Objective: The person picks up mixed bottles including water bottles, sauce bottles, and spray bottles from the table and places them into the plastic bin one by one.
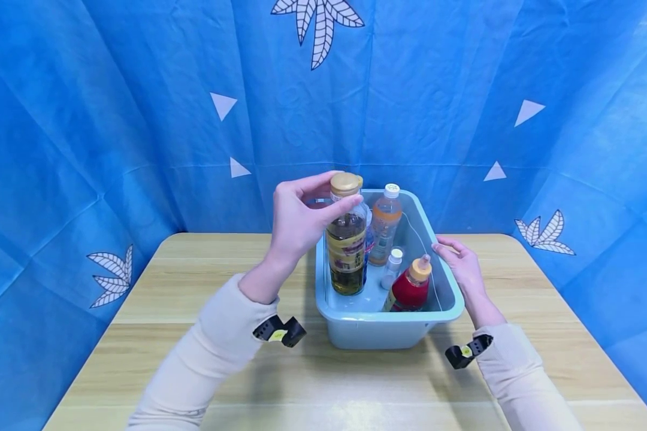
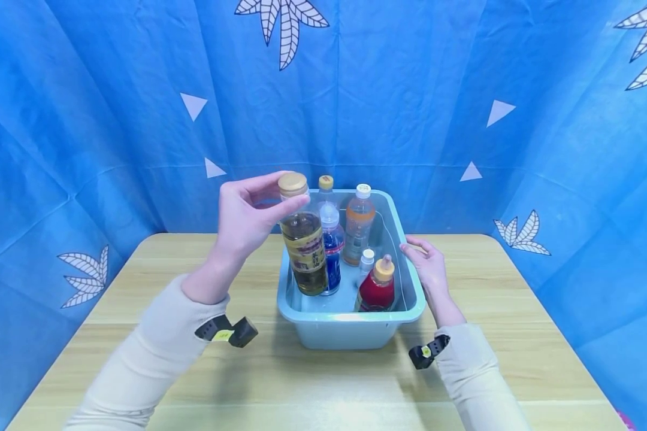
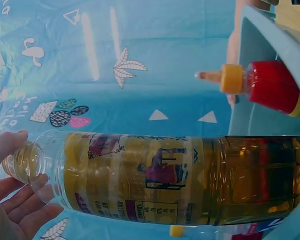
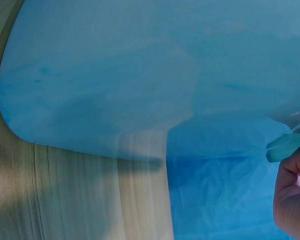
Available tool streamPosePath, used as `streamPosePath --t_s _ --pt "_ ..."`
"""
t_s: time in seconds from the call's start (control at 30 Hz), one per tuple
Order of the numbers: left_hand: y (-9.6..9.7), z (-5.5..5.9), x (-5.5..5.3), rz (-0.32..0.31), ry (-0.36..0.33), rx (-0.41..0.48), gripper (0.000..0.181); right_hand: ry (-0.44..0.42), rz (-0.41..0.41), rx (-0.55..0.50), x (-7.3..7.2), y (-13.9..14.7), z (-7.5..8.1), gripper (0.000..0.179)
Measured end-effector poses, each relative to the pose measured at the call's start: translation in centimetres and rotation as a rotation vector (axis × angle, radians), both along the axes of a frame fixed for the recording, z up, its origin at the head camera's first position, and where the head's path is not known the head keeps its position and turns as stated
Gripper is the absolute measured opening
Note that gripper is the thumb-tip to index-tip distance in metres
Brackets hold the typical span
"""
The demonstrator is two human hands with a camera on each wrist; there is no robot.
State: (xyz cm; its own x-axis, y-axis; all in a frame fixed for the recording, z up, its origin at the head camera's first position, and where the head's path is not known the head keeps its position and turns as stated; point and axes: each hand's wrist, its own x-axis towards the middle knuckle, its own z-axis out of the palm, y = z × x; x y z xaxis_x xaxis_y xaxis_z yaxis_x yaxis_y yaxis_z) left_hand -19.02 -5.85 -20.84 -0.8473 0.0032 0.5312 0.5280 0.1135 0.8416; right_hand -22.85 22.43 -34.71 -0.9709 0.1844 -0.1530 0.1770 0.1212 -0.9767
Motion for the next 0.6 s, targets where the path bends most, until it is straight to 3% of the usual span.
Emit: streamPosePath --t_s 0.4,0.6 --pt "0.9 -2.6 -0.6 -0.009 -0.016 -0.010 0.038 0.049 0.001 -0.011 -0.6 0.4 -1.1 0.049" --pt "1.3 -3.7 -0.5 -0.011 -0.071 -0.035 0.039 0.056 0.004 -0.028 -0.5 0.2 -0.9 0.050"
